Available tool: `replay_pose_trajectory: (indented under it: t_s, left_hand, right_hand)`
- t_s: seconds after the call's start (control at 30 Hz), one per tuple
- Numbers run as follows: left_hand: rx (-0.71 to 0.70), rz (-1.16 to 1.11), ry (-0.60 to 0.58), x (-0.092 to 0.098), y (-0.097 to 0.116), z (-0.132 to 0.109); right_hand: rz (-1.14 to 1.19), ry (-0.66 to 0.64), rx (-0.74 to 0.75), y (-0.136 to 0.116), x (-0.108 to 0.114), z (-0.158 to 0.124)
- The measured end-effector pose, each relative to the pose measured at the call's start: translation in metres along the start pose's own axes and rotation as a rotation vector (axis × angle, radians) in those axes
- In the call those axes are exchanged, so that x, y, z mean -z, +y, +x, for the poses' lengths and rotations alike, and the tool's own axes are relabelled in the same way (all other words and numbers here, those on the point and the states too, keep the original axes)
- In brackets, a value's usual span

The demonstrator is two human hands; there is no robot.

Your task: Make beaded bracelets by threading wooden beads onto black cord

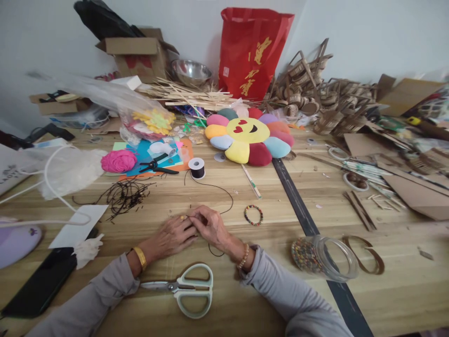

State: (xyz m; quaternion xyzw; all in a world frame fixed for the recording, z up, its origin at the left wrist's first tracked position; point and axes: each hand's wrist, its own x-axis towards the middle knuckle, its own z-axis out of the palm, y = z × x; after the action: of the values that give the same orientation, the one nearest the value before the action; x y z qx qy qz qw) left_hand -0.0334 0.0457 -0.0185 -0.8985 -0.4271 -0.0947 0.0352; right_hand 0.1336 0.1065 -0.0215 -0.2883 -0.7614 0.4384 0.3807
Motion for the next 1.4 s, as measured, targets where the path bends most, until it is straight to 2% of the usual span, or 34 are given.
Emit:
replay_pose_trajectory:
  t_s: [0.23,0.43,0.57,0.7,0.87,1.1,1.4]
  left_hand:
    - [0.06,-0.142,0.032,0.007,0.001,-0.003]
    - [0.234,-0.52,0.057,0.017,-0.008,-0.01]
    - [0.331,-0.665,0.102,0.023,-0.016,-0.019]
    - [0.383,-0.706,0.046,0.025,-0.022,-0.027]
    - [0.378,-0.707,-0.08,0.027,-0.028,-0.034]
    - [0.374,-0.631,-0.15,0.037,-0.026,-0.037]
    - [0.33,-0.604,-0.124,0.031,-0.024,-0.036]
  right_hand:
    - [0.072,0.018,-0.056,0.003,-0.001,-0.001]
    - [0.128,0.026,-0.13,0.007,-0.001,-0.002]
    - [0.05,0.029,-0.086,0.005,0.003,-0.001]
    - [-0.092,0.018,0.061,0.004,0.004,-0.003]
    - [-0.194,-0.088,0.219,0.004,0.002,-0.005]
    - [-0.186,-0.142,0.269,0.006,-0.002,-0.004]
    - [-0.348,-0.18,0.294,0.006,-0.001,-0.004]
